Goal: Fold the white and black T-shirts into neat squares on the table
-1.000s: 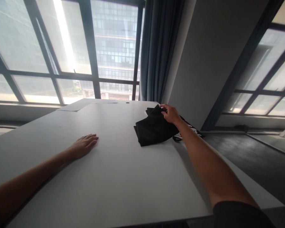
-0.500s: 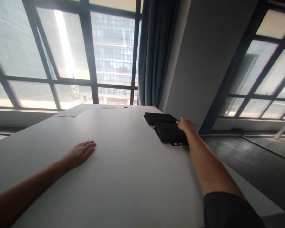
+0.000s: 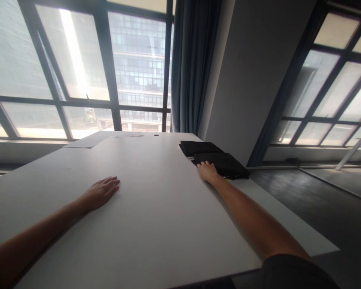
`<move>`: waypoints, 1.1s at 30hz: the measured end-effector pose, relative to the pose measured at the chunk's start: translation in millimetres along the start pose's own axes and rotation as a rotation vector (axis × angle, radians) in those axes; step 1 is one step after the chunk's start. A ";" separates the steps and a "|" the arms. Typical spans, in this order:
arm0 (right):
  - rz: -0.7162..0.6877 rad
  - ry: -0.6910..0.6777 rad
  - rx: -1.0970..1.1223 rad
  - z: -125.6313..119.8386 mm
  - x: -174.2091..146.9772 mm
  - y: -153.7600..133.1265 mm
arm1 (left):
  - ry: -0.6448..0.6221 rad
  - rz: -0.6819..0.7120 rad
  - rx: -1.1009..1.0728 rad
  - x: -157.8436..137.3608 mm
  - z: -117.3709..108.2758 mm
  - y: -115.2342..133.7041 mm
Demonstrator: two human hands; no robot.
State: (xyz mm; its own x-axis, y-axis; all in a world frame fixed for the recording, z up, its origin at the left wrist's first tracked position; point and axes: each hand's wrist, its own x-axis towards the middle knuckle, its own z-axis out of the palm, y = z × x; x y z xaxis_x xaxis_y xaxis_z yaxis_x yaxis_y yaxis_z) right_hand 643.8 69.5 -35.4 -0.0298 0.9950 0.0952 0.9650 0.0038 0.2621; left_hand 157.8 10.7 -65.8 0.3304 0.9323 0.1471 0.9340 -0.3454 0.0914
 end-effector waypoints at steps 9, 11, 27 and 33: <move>-0.003 -0.133 0.058 -20.5 -10.7 4.8 | -0.020 0.021 0.013 2.0 2.3 -3.9; -0.029 -0.128 0.109 -20.2 -9.2 -14.8 | -0.086 0.016 0.021 7.8 -0.3 -1.3; -0.174 -0.141 0.492 -16.3 29.6 -190.7 | -0.153 -0.006 0.032 87.4 13.6 46.9; -0.200 -0.124 0.489 -16.4 28.4 -198.9 | -0.152 -0.010 0.010 85.4 16.8 42.7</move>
State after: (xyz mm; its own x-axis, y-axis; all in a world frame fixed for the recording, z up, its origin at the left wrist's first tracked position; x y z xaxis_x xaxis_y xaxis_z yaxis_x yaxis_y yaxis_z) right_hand 446.8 95.4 -69.1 -0.2233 0.9742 -0.0328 0.9532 0.2112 -0.2165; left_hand 228.2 77.3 -65.9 0.3375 0.9413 -0.0047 0.9382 -0.3360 0.0824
